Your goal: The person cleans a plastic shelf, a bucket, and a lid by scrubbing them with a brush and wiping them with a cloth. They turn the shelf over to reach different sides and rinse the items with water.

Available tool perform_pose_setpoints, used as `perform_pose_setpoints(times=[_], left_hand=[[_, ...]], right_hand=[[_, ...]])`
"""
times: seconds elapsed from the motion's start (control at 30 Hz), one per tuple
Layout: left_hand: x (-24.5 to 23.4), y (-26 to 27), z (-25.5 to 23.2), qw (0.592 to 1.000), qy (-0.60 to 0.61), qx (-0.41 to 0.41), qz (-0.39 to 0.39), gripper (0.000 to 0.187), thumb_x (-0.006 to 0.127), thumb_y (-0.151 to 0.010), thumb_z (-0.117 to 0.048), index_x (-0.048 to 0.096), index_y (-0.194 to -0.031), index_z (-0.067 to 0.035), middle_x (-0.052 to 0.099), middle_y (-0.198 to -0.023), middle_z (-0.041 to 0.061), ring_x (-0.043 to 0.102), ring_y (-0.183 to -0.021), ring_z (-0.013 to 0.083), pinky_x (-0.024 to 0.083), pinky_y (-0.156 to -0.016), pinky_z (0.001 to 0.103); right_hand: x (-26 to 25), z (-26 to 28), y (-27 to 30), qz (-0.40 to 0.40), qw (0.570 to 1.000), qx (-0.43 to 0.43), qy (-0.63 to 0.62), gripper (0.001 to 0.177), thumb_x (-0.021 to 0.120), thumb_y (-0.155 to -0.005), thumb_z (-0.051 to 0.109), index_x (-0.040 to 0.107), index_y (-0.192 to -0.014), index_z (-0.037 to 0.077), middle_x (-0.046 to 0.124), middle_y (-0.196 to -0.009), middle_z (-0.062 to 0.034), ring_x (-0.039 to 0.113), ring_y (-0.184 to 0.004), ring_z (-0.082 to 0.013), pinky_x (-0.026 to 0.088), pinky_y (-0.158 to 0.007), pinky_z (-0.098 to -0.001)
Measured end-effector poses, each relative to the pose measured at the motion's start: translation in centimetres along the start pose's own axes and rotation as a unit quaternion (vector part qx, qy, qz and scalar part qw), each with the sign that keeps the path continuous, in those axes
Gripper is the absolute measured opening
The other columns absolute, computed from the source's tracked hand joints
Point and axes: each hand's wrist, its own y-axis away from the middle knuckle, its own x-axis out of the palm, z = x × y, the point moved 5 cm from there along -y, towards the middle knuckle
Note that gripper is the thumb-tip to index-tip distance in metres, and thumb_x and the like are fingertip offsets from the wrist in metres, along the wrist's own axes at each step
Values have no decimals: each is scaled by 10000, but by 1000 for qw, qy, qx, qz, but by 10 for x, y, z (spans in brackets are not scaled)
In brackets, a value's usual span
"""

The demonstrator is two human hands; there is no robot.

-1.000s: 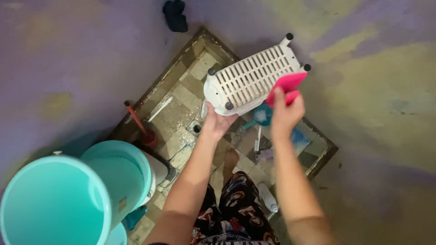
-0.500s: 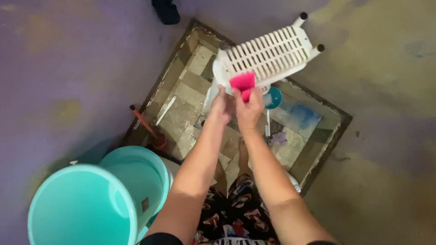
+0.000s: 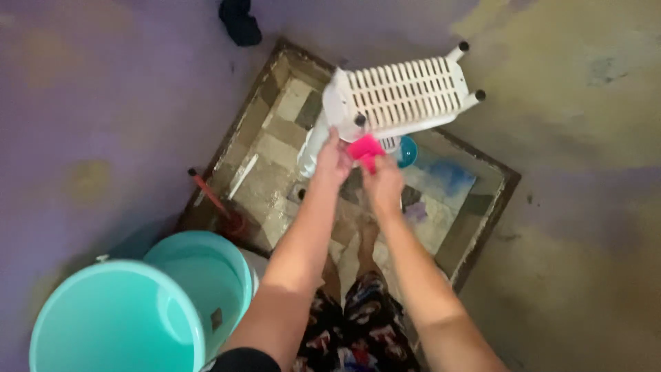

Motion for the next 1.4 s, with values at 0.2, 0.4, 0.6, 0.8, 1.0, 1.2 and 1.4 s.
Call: perform_pose_setpoints(times=[0.2, 0.4, 0.6, 0.8, 1.0, 1.2, 1.4], left_hand=[[-1, 34, 8, 993, -15, 10, -117, 492, 325, -1103, -389, 470, -1411, -33, 591, -1388, 198, 601, -1253, 373, 507, -1085, 540], [-30, 48, 7, 988, 22, 44, -144, 496, 291, -1096, -399, 492, -1418, -81, 620, -1380, 139, 644, -1198, 313, 507, -1063, 535], [-26, 44, -4, 969, 33, 149, -196, 486, 393, -1102, -417, 538, -1391, -55, 664, -1296, 135, 647, -1103, 333, 542, -931, 502], [-21, 49, -45, 957, 82, 184, -210, 499, 396, -1059, -413, 557, -1335, -29, 674, -1227, 176, 663, -1053, 357, 535, -938, 527], [-14, 36, -58, 945, 59, 174, -271, 488, 444, -1071, -374, 567, -1314, 30, 688, -1206, 210, 674, -1057, 342, 544, -974, 481], [-45, 18, -23, 948, 48, 242, -198, 397, 457, -1068, -301, 617, -1222, 28, 695, -1125, 152, 662, -1015, 288, 536, -915, 437], [-6, 30, -5, 939, -24, 221, -261, 397, 482, -1037, -311, 593, -1254, 2, 675, -1118, 136, 634, -986, 255, 526, -843, 421]], right_hand=[[-2, -17, -31, -80, 942, 226, -237, 363, 834, -965, 218, 584, -830, -8, 600, -772, -150, 563, -717, -272, 510, -677, -419], [52, -45, -42, 284, 827, 415, -251, 348, 791, -919, 414, 764, -905, 68, 751, -828, -84, 698, -725, -176, 564, -721, -334], [2, 54, -143, 77, 992, -10, -98, 384, 883, -790, 403, 764, -917, 60, 721, -846, -145, 690, -736, -313, 542, -678, -420], [76, 1, -129, 93, 941, -312, 94, 241, 832, -849, 255, 645, -766, 127, 633, -826, -87, 641, -719, -267, 526, -655, -444], [48, 11, -148, 71, 952, -282, 99, 192, 835, -812, 275, 684, -807, 156, 664, -927, -67, 681, -909, -297, 539, -823, -454], [56, 34, -151, 187, 940, -286, 18, 303, 835, -816, 382, 733, -879, 104, 715, -1019, -111, 699, -901, -322, 564, -845, -440], [68, 79, -168, 568, 791, -57, 218, 456, 766, -862, 551, 771, -922, 98, 761, -903, -121, 733, -885, -257, 576, -778, -408]])
